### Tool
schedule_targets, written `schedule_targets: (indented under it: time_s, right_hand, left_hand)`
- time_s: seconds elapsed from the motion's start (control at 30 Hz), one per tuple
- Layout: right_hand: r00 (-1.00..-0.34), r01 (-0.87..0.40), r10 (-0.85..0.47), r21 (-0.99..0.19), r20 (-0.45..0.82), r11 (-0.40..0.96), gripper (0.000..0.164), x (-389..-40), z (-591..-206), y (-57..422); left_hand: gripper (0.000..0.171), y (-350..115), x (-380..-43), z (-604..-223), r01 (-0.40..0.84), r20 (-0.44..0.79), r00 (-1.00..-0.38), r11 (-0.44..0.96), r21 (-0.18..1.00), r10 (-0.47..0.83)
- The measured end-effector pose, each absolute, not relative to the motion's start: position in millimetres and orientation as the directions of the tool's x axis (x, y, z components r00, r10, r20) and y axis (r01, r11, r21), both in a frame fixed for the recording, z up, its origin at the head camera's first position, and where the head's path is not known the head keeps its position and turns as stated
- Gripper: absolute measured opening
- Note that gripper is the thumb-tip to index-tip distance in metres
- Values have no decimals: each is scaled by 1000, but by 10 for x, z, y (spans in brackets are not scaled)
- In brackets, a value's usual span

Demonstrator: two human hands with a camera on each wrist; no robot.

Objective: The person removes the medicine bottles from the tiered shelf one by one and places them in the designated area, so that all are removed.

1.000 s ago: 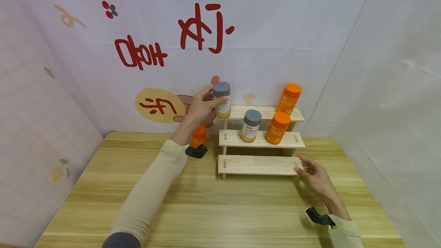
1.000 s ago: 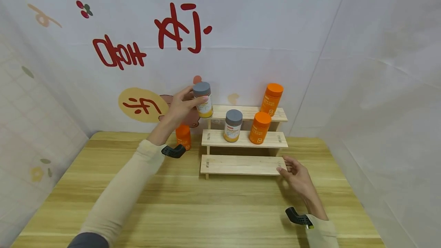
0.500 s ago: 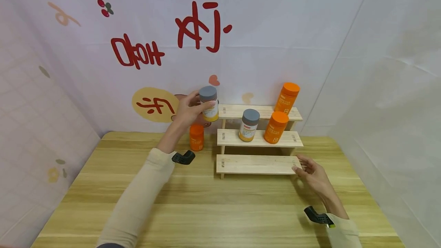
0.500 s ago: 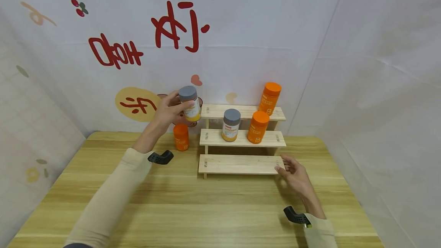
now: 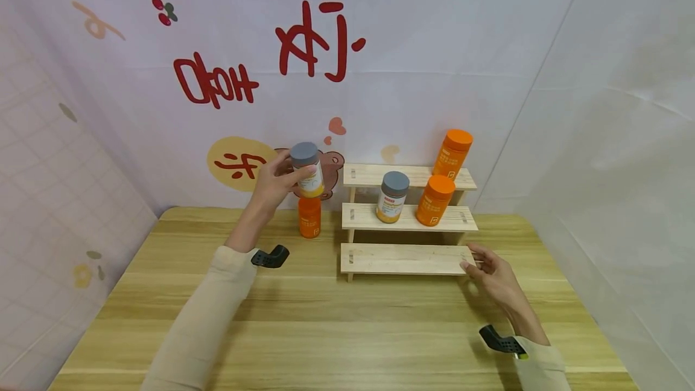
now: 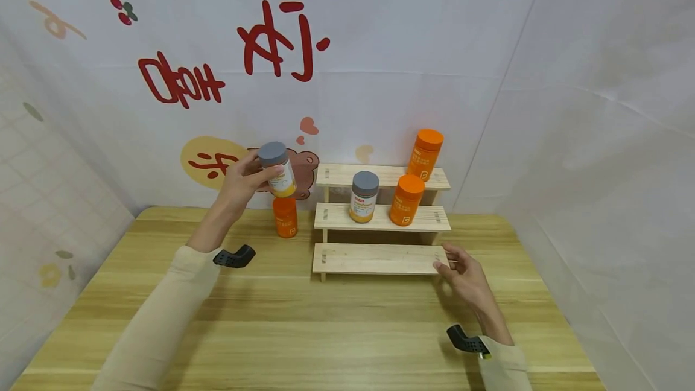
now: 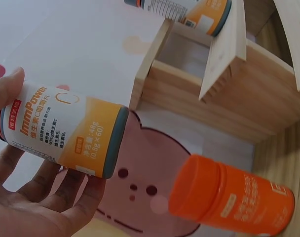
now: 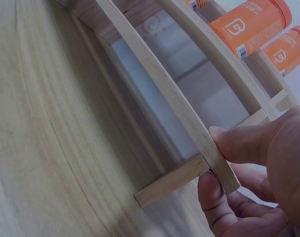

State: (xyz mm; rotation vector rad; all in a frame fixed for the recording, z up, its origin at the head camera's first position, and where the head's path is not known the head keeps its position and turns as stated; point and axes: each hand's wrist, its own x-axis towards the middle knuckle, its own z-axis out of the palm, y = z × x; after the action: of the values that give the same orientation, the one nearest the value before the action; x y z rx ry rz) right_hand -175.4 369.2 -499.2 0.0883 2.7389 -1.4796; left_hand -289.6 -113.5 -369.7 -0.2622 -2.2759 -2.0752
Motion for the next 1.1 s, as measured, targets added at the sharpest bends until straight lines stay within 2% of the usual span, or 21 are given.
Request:
schedule_targets:
  time_s: [0.3,0.57,1.1]
  right_hand:
    - [-998,62,42,-827,-46,559,66,-1749,-4978,3689]
    - [-998,59,36,-837,-47,544,66,-1754,-4988,3691]
    - [-998,61,40,-820,-47,569,65,-1777,-5041,3714]
  left_hand:
    - [60,-1327,-2855,-3853,147,142,-988,106,983,58]
    - [65,-1456,-2809,-3978,80,77,-997,119,990,29]
    - [64,-1683,-2720,-4258,69,72,-997,144,987,-16]
